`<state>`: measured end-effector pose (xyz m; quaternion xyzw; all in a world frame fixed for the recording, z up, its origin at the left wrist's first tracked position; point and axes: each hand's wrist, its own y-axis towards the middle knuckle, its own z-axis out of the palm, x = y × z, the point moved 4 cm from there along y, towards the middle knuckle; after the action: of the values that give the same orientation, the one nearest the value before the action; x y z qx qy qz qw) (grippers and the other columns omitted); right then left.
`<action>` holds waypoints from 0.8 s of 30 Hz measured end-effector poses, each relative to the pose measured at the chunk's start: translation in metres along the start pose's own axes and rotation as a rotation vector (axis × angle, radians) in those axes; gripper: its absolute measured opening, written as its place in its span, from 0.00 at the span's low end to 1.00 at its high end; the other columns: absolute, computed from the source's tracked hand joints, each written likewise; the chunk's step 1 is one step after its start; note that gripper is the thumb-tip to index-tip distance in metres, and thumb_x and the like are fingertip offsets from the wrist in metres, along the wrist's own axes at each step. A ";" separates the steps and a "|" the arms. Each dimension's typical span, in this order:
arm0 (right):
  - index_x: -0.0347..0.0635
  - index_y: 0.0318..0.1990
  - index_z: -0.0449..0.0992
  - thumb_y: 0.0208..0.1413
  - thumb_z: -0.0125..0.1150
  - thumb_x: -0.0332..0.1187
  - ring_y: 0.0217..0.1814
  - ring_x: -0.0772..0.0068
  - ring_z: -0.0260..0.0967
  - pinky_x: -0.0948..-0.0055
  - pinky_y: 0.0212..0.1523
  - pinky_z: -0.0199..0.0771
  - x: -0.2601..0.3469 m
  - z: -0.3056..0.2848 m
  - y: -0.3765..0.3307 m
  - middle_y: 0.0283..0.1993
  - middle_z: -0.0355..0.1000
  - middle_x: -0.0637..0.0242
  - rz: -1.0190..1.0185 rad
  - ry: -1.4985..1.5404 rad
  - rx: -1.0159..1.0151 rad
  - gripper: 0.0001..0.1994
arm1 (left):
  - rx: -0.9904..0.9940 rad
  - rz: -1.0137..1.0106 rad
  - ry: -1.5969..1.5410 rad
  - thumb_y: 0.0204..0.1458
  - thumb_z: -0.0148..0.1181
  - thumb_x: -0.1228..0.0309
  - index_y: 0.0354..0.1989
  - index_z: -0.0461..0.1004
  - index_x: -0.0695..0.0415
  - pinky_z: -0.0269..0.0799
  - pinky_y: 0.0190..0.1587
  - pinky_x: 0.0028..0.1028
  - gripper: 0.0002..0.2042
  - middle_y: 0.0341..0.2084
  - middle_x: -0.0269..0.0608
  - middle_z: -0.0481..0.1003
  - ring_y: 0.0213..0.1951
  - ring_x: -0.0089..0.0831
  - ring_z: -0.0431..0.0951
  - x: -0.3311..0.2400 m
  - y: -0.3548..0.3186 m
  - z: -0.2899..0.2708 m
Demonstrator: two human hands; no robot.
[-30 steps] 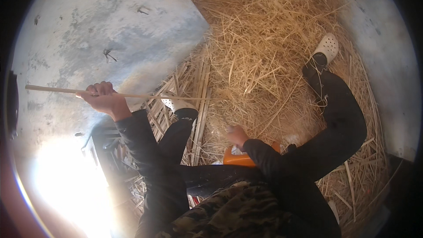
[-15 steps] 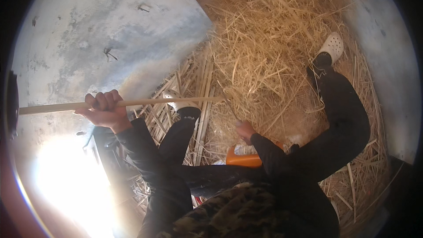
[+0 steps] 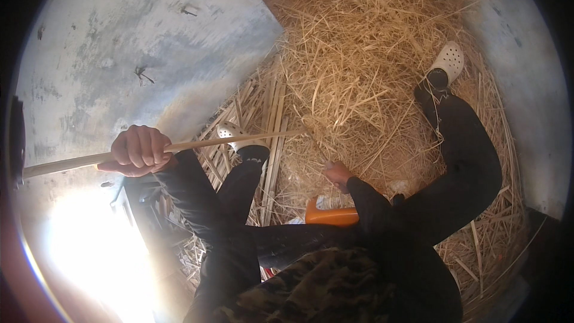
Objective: The person sits on a straw-covered floor and uses a green utility knife to peel the outer layer off a long bamboo stick. They hold the stick with their left hand and scrape downwards with the knife in their right hand, removing thin strips of bark. The person rotates the stick to peel different sides and occasionally uses a metal file to smooth the surface.
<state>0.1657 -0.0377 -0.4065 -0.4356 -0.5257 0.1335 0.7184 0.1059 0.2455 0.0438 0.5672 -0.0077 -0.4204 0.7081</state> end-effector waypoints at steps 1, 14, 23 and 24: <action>0.39 0.23 0.64 0.51 0.54 0.28 0.10 0.79 0.56 0.73 0.10 0.53 0.008 0.000 0.001 0.15 0.60 0.70 -0.032 0.044 0.031 0.08 | 0.008 -0.005 -0.003 0.60 0.51 0.49 0.13 0.53 0.49 0.46 0.06 0.17 0.27 0.03 0.27 0.52 0.04 0.15 0.49 0.005 0.005 0.002; 0.31 0.37 0.72 0.48 0.60 0.30 0.15 0.76 0.64 0.72 0.15 0.63 0.083 0.038 -0.063 0.19 0.67 0.66 -0.412 -0.003 -0.089 0.12 | -1.339 0.290 1.321 0.57 0.37 0.35 0.22 0.58 0.52 0.48 0.16 0.24 0.30 0.13 0.29 0.56 0.13 0.18 0.51 0.021 -0.041 -0.016; 0.35 0.26 0.67 0.51 0.59 0.32 0.10 0.78 0.57 0.72 0.10 0.56 0.083 0.041 -0.081 0.15 0.61 0.69 -0.247 0.053 0.029 0.10 | -1.174 0.164 0.818 0.55 0.36 0.33 0.20 0.52 0.49 0.37 0.18 0.24 0.30 0.10 0.25 0.44 0.14 0.19 0.40 0.024 -0.056 -0.029; 0.34 0.28 0.69 0.50 0.59 0.33 0.11 0.78 0.57 0.72 0.11 0.56 0.082 0.039 -0.080 0.15 0.62 0.69 -0.240 0.042 0.033 0.10 | -1.198 0.175 0.844 0.55 0.36 0.33 0.20 0.52 0.49 0.37 0.18 0.24 0.30 0.10 0.25 0.44 0.14 0.19 0.40 0.022 -0.056 -0.029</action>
<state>0.1439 -0.0122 -0.2898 -0.3603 -0.5565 0.0463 0.7473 0.1011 0.2553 -0.0224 0.1942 0.4511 -0.0407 0.8701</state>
